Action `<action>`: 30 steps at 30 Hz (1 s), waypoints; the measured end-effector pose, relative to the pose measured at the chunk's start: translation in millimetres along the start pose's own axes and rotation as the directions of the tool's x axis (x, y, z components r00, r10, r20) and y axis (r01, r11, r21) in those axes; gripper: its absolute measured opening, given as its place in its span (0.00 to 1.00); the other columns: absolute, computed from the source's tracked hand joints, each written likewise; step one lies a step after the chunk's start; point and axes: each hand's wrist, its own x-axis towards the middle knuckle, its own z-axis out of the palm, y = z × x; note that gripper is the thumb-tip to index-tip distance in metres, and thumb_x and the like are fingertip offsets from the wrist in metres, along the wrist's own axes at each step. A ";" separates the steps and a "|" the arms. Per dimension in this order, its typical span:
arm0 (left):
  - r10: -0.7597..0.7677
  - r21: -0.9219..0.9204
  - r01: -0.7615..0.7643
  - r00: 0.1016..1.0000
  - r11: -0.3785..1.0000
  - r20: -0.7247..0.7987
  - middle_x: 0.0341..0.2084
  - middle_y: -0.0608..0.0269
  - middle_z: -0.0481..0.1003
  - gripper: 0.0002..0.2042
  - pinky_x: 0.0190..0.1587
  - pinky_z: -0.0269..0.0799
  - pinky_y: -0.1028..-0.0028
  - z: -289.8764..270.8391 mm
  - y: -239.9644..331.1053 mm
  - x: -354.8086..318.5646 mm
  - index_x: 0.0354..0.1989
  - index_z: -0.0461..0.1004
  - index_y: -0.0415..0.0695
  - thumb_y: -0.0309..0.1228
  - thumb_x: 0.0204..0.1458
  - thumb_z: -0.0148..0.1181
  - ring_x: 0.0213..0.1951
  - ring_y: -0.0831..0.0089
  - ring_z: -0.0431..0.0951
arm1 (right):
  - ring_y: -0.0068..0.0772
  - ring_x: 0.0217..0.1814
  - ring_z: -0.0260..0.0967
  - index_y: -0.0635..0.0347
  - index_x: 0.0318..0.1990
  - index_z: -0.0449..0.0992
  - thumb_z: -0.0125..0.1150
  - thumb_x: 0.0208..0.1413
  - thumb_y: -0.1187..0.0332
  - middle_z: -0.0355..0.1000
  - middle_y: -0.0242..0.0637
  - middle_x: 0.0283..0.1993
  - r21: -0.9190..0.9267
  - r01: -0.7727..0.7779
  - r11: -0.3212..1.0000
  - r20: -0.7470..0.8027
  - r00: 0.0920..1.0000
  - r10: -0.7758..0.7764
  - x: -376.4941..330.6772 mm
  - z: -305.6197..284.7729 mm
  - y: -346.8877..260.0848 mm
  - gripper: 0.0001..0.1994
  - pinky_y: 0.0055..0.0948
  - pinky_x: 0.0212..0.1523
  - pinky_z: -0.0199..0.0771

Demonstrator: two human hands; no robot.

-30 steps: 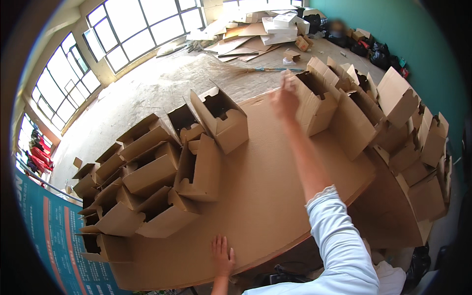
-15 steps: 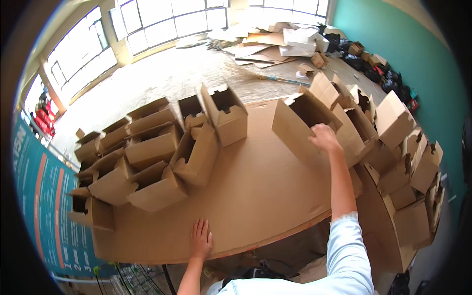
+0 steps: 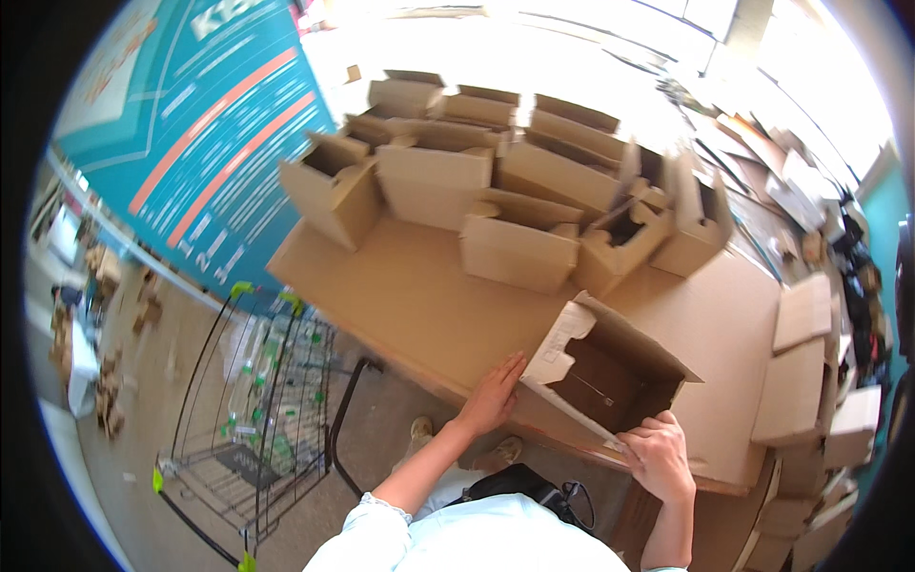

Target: The person takes plastic bottles from a shopping cart one at a time and places them into open cardboard boxes on a table, then moves the boxes across the table.

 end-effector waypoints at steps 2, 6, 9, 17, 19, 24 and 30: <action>-0.082 -0.007 0.082 0.995 0.997 -0.051 0.63 0.44 0.63 0.30 0.64 0.62 0.57 -42.0 -5.3 -32.0 0.65 0.61 0.39 0.19 0.50 0.52 0.63 0.47 0.63 | 0.33 0.30 0.68 0.56 0.28 0.80 0.64 0.43 0.71 0.77 0.30 0.26 0.002 0.077 0.997 0.029 0.997 -0.077 29.1 10.7 -24.9 0.03 0.33 0.40 0.62; -0.145 0.172 0.215 0.926 0.961 -0.349 0.57 0.45 0.69 0.26 0.62 0.65 0.58 -154.7 -61.9 -92.4 0.62 0.65 0.38 0.20 0.50 0.54 0.58 0.47 0.69 | 0.34 0.31 0.68 0.60 0.29 0.81 0.65 0.40 0.72 0.78 0.33 0.28 -0.061 0.140 0.988 -0.004 0.990 -0.140 96.7 30.8 -94.4 0.06 0.34 0.43 0.64; -0.235 0.114 0.385 0.744 0.916 -0.625 0.53 0.47 0.73 0.19 0.61 0.67 0.60 -254.0 -89.8 -142.7 0.54 0.72 0.38 0.21 0.51 0.55 0.56 0.51 0.72 | 0.38 0.32 0.67 0.63 0.30 0.81 0.66 0.39 0.74 0.78 0.36 0.29 -0.094 0.177 0.980 -0.032 0.983 -0.181 142.2 45.4 -134.8 0.07 0.36 0.45 0.65; -0.694 0.040 0.904 0.354 0.425 -0.627 0.38 0.47 0.80 0.13 0.47 0.74 0.61 -375.0 -341.5 -360.9 0.44 0.77 0.39 0.29 0.50 0.60 0.42 0.51 0.80 | 0.46 0.39 0.68 0.68 0.30 0.79 0.65 0.37 0.78 0.76 0.43 0.30 -0.218 0.094 0.971 0.032 0.996 -0.089 234.3 81.9 -205.0 0.08 0.40 0.52 0.65; -0.788 0.124 0.919 0.385 0.374 -0.479 0.38 0.46 0.79 0.16 0.47 0.74 0.59 -354.5 -394.7 -380.3 0.44 0.78 0.39 0.31 0.46 0.63 0.43 0.49 0.79 | 0.49 0.41 0.68 0.70 0.30 0.79 0.65 0.37 0.78 0.76 0.46 0.31 -0.267 0.050 0.962 0.044 0.998 -0.039 241.3 82.2 -210.6 0.09 0.42 0.54 0.64; -0.892 -0.012 0.924 0.366 0.382 -0.265 0.41 0.39 0.77 0.22 0.49 0.73 0.55 -283.7 -498.8 -377.7 0.43 0.79 0.36 0.38 0.41 0.67 0.46 0.46 0.77 | 0.49 0.45 0.69 0.69 0.35 0.80 0.65 0.40 0.76 0.77 0.46 0.35 -0.432 -0.001 0.902 0.152 0.986 0.074 249.9 74.6 -229.9 0.11 0.44 0.58 0.63; -0.969 -0.459 0.886 -0.048 0.071 -0.243 0.40 0.31 0.76 0.34 0.52 0.71 0.55 -216.0 -578.8 -370.6 0.42 0.77 0.28 0.48 0.33 0.72 0.48 0.43 0.77 | 0.52 0.50 0.67 0.69 0.40 0.78 0.65 0.42 0.76 0.75 0.47 0.43 -0.408 -0.166 0.898 0.127 0.963 0.236 254.6 79.0 -230.7 0.14 0.45 0.56 0.66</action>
